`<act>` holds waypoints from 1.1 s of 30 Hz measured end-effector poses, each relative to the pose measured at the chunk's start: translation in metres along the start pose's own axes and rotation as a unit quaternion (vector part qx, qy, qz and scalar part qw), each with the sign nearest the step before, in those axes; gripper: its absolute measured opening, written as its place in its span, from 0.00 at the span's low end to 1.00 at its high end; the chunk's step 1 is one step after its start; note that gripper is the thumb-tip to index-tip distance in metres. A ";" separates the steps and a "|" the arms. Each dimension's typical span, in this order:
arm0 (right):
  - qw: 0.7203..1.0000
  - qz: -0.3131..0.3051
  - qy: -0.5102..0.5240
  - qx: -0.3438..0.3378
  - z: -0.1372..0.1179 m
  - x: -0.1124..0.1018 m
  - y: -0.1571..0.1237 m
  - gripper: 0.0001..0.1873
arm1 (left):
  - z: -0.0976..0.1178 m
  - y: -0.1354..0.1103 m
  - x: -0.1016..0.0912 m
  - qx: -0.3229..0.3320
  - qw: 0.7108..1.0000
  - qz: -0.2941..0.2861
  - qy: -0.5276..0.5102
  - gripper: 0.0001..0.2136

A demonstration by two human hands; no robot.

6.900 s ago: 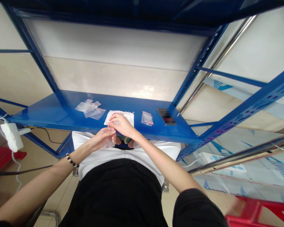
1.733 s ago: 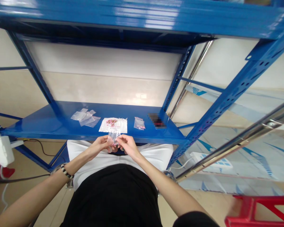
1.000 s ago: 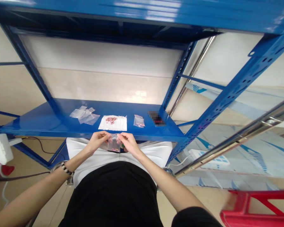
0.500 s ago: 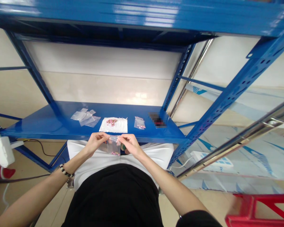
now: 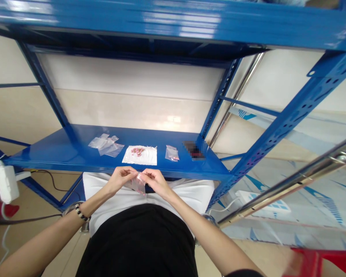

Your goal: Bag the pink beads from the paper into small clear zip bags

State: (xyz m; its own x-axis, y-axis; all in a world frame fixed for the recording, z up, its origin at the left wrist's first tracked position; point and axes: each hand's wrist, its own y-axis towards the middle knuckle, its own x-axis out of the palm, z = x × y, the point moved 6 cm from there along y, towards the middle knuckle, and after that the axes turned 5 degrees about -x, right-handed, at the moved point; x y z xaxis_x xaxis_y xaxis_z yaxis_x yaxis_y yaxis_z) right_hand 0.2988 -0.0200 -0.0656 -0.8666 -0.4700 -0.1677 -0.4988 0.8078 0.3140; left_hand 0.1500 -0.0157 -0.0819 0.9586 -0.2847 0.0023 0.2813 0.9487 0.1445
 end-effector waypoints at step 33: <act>0.999 0.011 0.023 0.036 0.009 -0.010 -0.003 0.16 | 0.004 0.000 0.001 0.019 1.000 -0.002 0.014 0.14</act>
State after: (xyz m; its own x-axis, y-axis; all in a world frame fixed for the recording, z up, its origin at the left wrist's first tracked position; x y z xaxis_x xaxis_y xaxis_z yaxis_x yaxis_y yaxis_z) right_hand 0.3090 -0.0147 -0.0733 -0.8765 -0.4666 -0.1186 -0.4811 0.8406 0.2489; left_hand 0.1512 -0.0165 -0.0778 0.9584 -0.2842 -0.0258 0.2840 0.9414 0.1817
